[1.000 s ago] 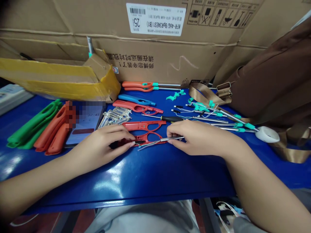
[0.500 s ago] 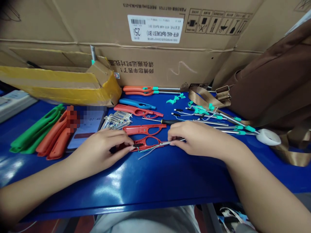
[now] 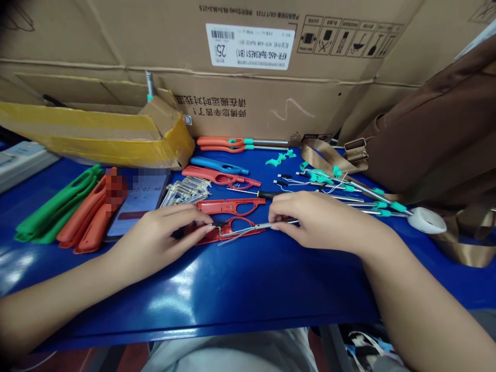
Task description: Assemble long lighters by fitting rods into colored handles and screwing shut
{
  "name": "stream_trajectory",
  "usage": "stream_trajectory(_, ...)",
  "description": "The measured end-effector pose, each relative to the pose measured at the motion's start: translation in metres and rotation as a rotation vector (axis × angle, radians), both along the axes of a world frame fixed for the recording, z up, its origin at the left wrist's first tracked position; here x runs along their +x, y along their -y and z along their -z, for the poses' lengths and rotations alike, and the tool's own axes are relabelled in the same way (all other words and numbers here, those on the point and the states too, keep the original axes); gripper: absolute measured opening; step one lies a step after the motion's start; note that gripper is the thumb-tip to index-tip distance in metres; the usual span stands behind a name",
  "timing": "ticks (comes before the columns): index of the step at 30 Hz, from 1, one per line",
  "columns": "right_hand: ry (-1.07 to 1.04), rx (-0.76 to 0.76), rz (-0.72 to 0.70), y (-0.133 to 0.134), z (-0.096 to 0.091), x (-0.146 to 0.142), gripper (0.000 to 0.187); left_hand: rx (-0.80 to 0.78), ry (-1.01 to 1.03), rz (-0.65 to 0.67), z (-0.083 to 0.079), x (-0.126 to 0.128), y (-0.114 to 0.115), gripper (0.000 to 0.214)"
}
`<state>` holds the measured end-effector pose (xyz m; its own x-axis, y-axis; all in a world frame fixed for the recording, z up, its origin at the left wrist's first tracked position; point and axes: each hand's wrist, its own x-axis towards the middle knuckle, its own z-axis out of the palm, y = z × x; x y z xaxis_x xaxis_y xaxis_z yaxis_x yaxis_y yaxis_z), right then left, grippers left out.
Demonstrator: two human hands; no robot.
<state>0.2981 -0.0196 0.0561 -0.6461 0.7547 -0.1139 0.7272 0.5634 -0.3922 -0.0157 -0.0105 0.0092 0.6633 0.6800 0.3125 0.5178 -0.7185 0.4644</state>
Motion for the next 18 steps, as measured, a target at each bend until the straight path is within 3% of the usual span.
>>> stream_trajectory(12,0.105,0.028,-0.035,-0.001,0.005,-0.006,0.012,0.003,-0.027,0.001,0.007,0.002,-0.001,0.014)
stream_trajectory(18,0.094,0.063,0.018,0.001,0.007,-0.01,0.013,-0.017,-0.035,-0.021,0.008,0.001,-0.002,0.014)
